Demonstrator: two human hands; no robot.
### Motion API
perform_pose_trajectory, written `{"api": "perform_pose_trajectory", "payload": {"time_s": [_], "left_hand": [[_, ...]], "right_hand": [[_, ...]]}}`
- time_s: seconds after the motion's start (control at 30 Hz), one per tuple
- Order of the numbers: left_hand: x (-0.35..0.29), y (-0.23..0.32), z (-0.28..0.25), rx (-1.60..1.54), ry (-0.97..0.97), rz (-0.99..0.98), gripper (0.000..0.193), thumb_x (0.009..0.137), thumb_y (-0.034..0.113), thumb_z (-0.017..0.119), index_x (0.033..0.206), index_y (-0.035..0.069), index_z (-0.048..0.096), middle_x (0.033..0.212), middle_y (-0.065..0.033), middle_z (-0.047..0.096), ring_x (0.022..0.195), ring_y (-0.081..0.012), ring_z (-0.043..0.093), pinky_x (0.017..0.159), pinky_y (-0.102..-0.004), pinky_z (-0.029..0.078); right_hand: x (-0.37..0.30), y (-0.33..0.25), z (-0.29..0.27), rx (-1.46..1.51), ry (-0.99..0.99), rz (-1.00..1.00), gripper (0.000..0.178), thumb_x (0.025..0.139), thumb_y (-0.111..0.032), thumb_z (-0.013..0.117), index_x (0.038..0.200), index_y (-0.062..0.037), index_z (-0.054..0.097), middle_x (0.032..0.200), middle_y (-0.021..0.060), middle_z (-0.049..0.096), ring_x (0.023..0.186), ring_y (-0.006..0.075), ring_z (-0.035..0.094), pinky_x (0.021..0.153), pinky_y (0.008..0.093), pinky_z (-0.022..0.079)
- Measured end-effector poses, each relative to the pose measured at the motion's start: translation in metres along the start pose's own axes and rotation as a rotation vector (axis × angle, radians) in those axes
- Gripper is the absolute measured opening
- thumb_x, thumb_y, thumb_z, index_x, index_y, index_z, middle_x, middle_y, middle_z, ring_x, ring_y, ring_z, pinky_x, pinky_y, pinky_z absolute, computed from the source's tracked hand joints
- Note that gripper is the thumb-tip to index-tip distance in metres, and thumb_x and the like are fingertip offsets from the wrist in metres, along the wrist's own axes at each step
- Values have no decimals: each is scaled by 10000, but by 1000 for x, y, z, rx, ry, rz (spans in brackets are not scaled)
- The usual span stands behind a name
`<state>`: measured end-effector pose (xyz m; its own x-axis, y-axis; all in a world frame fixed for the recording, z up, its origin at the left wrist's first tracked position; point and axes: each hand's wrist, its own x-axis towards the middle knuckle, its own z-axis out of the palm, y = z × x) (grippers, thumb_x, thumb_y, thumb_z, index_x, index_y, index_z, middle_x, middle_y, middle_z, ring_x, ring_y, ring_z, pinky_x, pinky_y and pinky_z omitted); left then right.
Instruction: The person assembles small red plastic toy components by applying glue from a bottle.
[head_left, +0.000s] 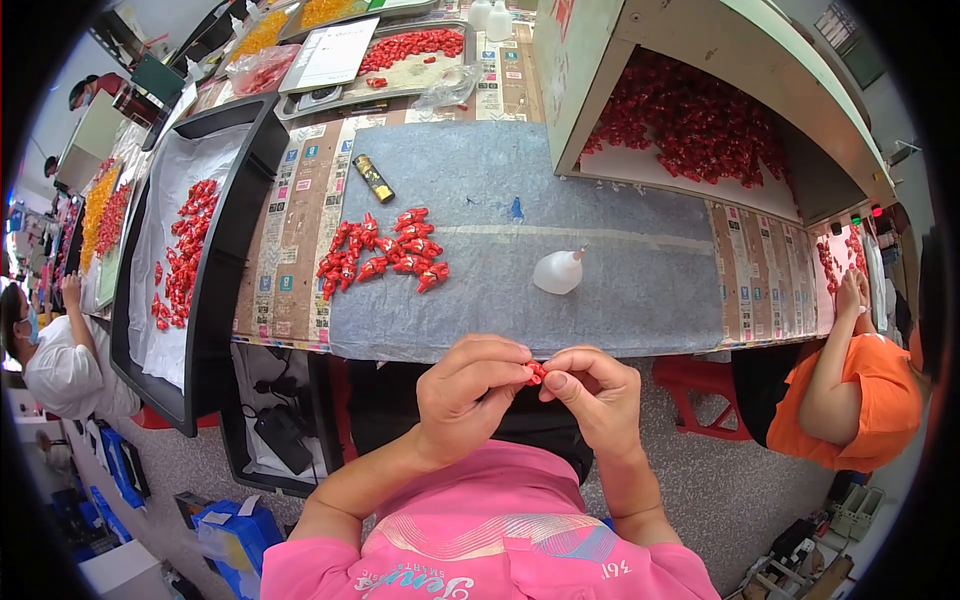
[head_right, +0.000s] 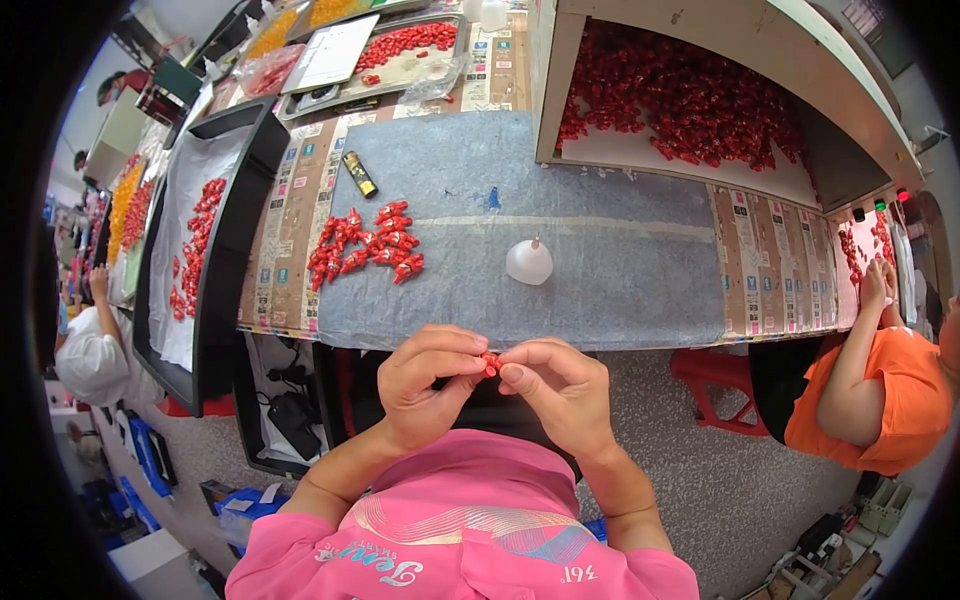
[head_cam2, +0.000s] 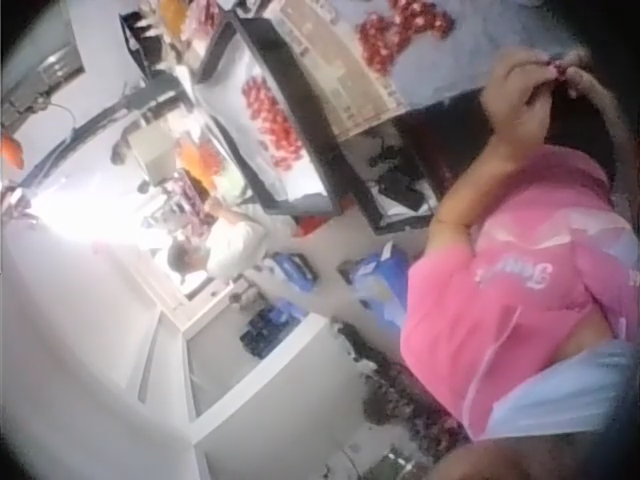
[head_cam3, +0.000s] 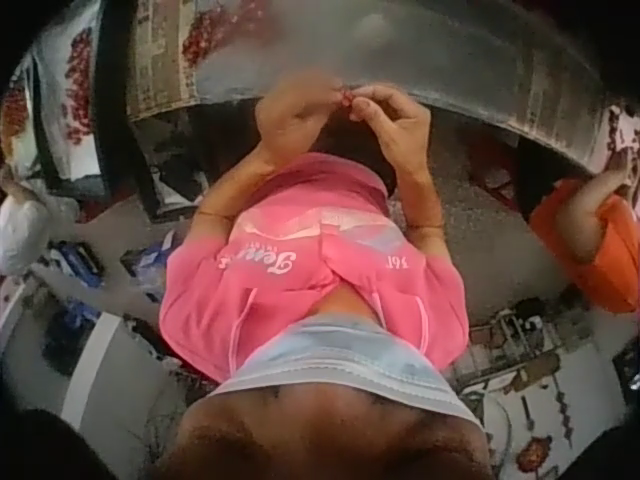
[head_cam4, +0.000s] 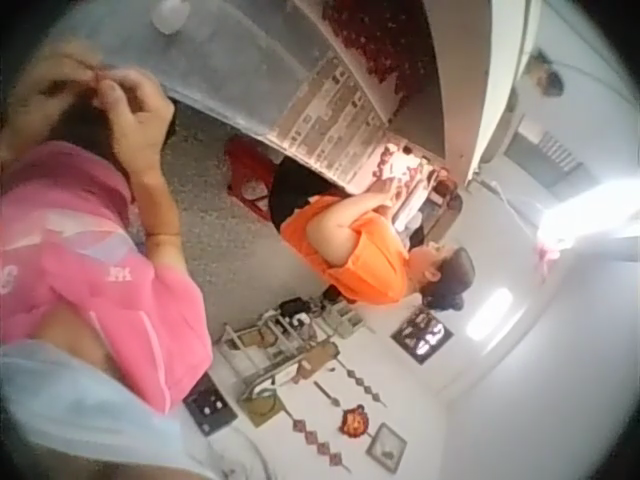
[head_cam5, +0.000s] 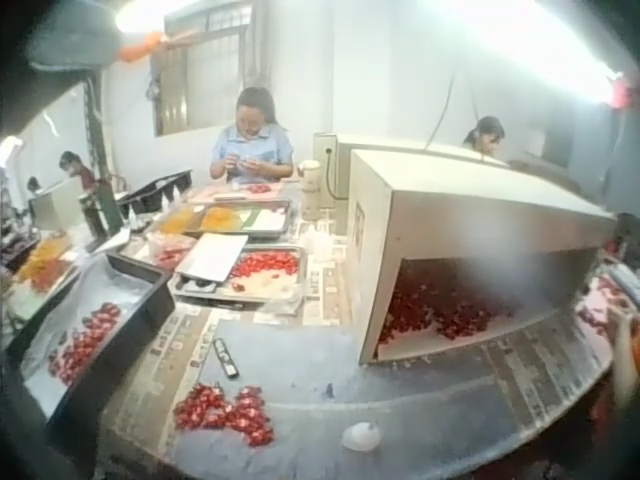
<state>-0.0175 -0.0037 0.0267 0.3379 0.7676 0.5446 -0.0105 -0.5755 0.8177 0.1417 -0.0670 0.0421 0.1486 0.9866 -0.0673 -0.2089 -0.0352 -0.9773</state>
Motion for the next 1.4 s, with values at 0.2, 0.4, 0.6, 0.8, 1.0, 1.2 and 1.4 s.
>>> {"api": "perform_pose_trajectory", "payload": {"time_s": [0.2,0.4,0.6,0.8,1.0,1.2,1.4], "left_hand": [[0,0,1,5,-5,30,217,651,-103,711,822,20,660,899,-95,659,853,-242,651,716,-313,525],[-1,1,0,-31,1,27,197,642,-107,716,787,14,661,880,-94,662,853,-242,657,710,-303,531],[-1,2,-2,-30,-13,29,187,641,-112,716,773,6,658,870,-95,664,849,-234,658,705,-296,533],[-1,3,-2,-35,-18,26,180,645,-117,711,767,2,652,874,-95,664,848,-233,657,707,-295,533],[-2,2,-3,-8,-23,82,199,650,-119,704,786,11,638,882,-96,656,859,-249,649,719,-307,530],[-4,0,2,-53,14,44,228,663,-132,692,813,26,627,904,-96,626,862,-240,644,730,-309,532],[-3,4,1,-142,-22,-106,244,687,-135,699,854,34,644,924,-94,597,874,-227,643,751,-308,536]], "right_hand": [[0,2,-1,-30,5,-31,92,860,-22,639,928,40,643,922,97,619,758,138,633,668,242,528],[-2,2,1,-86,-3,-94,85,851,-5,640,923,41,643,913,99,618,751,132,628,663,234,521],[-3,0,1,-123,-39,-119,83,852,-10,641,921,37,646,906,95,617,748,125,619,654,233,517],[-5,-2,1,-104,-20,-106,86,848,-4,644,923,38,645,908,94,617,757,127,620,667,233,520],[-7,2,1,-160,-26,-161,111,841,-4,653,941,43,644,940,98,608,810,135,622,701,237,528],[-7,1,8,-92,57,-203,111,821,21,667,918,53,624,928,113,600,772,153,632,679,245,537],[-6,2,-3,-290,2,-321,121,808,36,672,922,47,631,929,119,603,804,155,632,690,239,541]]}}
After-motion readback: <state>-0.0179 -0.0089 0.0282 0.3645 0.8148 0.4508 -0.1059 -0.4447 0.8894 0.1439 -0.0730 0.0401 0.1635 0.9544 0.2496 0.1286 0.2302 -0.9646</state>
